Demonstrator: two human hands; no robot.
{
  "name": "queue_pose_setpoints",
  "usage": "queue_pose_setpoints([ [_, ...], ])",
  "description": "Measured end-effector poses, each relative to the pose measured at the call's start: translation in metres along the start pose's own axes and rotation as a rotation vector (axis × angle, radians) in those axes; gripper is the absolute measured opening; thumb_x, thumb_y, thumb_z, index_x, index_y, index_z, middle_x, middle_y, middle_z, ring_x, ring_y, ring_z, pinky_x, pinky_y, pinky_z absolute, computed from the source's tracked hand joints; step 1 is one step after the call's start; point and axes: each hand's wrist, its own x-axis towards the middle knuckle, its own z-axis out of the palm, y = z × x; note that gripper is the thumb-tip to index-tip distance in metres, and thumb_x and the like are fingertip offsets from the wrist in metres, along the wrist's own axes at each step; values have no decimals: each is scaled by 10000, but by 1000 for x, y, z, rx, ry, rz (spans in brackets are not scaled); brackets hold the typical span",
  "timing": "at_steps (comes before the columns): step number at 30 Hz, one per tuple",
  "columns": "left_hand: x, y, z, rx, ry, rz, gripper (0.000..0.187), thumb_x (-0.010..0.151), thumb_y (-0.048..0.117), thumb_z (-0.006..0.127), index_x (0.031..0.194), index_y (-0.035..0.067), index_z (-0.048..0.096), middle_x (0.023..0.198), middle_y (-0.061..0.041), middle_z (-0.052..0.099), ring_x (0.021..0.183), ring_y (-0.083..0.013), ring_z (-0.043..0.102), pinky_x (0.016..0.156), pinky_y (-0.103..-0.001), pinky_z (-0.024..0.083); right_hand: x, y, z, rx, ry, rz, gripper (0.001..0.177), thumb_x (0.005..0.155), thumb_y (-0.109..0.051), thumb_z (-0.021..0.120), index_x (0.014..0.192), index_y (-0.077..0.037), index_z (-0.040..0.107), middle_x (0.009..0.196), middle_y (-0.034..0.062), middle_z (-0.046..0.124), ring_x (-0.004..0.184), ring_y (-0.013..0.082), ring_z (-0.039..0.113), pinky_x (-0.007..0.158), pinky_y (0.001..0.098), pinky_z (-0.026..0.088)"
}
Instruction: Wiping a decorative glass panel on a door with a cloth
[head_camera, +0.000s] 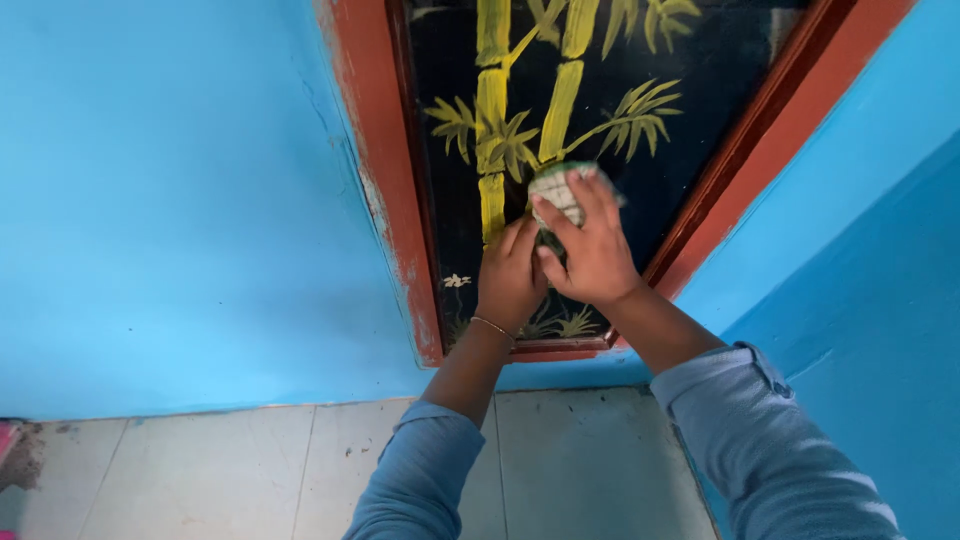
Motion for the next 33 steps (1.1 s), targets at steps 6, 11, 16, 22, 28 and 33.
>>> queue_pose_setpoints([
  [6, 76, 24, -48, 413, 292, 260, 362, 900, 112, 528, 1214, 232, 660, 1384, -17, 556, 1235, -274, 503, 979, -452, 354, 60, 21, -22, -225, -27, -68, 514, 1101, -173, 599, 1593, -313, 548, 1689, 200, 288, 1543, 492, 156, 1169, 732, 118],
  [11, 116, 19, -63, 613, 203, 379, 341, 1072, 291, 563, 1398, 270, 660, 1656, -35, 330, 1565, -312, 196, 1246, -623, 141, 104, 22, -47, -222, -109, 99, 787, 1013, 29, 758, 1644, -336, 462, 1721, 191, 129, 1559, 541, 43, 1223, 817, 94],
  [16, 123, 6, -60, 687, 113, 395, 434, 1117, 436, 453, 1516, 293, 549, 1664, -39, 300, 1555, -342, 205, 1207, -696, 218, 104, 18, -42, -207, -94, 134, 670, 1070, -40, 670, 1653, -305, 472, 1715, 213, 97, 1576, 503, 30, 1231, 798, 43],
  [22, 114, -10, -47, 699, 72, 419, 496, 1095, 490, 520, 1557, 309, 497, 1658, -60, 295, 1547, -347, 218, 1188, -719, 245, 72, 26, -19, -214, -62, 172, 604, 1146, -545, 577, 1683, -320, 416, 1725, 207, 72, 1604, 461, 8, 1242, 796, -2],
  [28, 109, -15, -51, 487, 78, 636, 427, 1053, 330, 423, 1361, 157, 663, 1587, -100, 426, 1520, -326, 271, 1218, -673, 207, 32, 29, -1, -240, -63, 168, 494, 1188, -390, 512, 1674, -312, 470, 1726, 183, 71, 1602, 429, 0, 1234, 774, -17],
  [33, 106, -34, -26, 511, 191, 722, 527, 1059, 435, 322, 1549, 308, 471, 1644, -81, 383, 1541, -374, 267, 1211, -700, 186, -10, 33, 32, -231, 154, 39, 447, 1115, -387, 493, 1526, -260, 617, 1724, 217, 152, 1589, 446, 55, 1146, 811, -35],
])
